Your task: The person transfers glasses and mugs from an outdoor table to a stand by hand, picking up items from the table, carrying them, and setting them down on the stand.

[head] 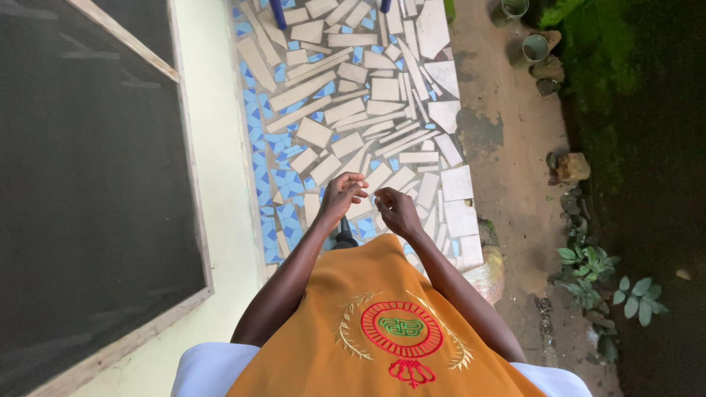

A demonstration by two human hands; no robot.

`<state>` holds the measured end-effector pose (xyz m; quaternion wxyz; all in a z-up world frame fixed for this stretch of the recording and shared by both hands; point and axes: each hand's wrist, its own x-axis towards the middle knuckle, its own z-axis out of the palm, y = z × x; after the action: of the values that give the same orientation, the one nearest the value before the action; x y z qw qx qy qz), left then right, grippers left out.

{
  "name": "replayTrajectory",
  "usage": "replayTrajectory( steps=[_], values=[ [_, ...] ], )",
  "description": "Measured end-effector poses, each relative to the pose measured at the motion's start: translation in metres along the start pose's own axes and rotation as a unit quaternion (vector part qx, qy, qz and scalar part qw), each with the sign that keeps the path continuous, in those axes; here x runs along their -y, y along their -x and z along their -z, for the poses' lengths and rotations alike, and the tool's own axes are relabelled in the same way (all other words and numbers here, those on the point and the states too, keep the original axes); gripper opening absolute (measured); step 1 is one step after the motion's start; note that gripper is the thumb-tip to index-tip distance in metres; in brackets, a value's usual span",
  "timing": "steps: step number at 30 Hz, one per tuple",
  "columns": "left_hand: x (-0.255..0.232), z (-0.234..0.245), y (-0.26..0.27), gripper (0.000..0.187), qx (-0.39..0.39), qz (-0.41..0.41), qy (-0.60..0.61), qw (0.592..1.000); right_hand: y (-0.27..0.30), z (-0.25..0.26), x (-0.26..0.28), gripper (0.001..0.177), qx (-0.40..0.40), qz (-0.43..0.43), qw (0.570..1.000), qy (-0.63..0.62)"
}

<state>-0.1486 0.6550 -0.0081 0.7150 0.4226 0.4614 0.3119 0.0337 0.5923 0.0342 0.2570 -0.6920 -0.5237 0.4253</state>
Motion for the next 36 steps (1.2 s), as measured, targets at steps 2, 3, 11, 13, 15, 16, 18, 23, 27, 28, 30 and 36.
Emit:
replayTrajectory(
  steps=[2, 3, 11, 13, 15, 16, 18, 23, 27, 28, 30, 36],
  values=[
    [-0.001, 0.015, -0.006, 0.031, -0.007, 0.004, 0.006, 1.0, -0.012, -0.009, 0.008, 0.029, 0.004, 0.006, 1.0, -0.006],
    [-0.002, 0.021, -0.01, 0.031, -0.011, 0.006, 0.011, 1.0, -0.017, -0.012, 0.01, 0.029, 0.006, 0.007, 1.0, -0.005],
    [0.002, 0.052, -0.015, 0.03, -0.04, 0.004, 0.025, 0.999, -0.046, -0.034, 0.019, 0.028, 0.03, 0.046, 0.998, -0.007],
    [0.005, 0.055, -0.017, 0.029, -0.045, -0.002, 0.031, 0.998, -0.052, -0.034, 0.02, 0.028, 0.037, 0.045, 0.998, 0.01],
    [0.006, 0.056, -0.02, 0.029, -0.055, 0.006, 0.037, 0.998, -0.06, -0.033, 0.022, 0.028, 0.044, 0.047, 0.998, 0.028],
    [0.005, 0.057, -0.023, 0.029, -0.059, 0.006, 0.039, 0.997, -0.064, -0.031, 0.024, 0.027, 0.047, 0.042, 0.997, 0.036],
    [0.005, 0.058, -0.028, 0.029, -0.066, 0.011, 0.047, 0.997, -0.073, -0.03, 0.023, 0.027, 0.055, 0.039, 0.997, 0.045],
    [-0.004, 0.058, -0.05, 0.029, -0.082, -0.01, 0.065, 0.994, -0.104, -0.017, 0.022, 0.027, 0.071, 0.072, 0.994, 0.031],
    [-0.015, 0.056, -0.081, 0.03, -0.107, -0.024, 0.047, 0.993, -0.135, 0.001, 0.03, 0.027, 0.098, 0.06, 0.993, 0.021],
    [-0.017, 0.055, -0.09, 0.03, -0.109, -0.028, 0.047, 0.992, -0.144, 0.007, 0.032, 0.027, 0.099, 0.067, 0.992, 0.032],
    [-0.025, 0.05, -0.108, 0.031, -0.12, -0.021, 0.049, 0.991, -0.163, 0.022, 0.036, 0.027, 0.1, 0.077, 0.991, 0.044],
    [-0.035, 0.022, -0.173, 0.033, -0.097, -0.035, 0.055, 0.993, -0.214, 0.063, 0.023, 0.027, 0.088, 0.069, 0.994, -0.002]
  ],
)
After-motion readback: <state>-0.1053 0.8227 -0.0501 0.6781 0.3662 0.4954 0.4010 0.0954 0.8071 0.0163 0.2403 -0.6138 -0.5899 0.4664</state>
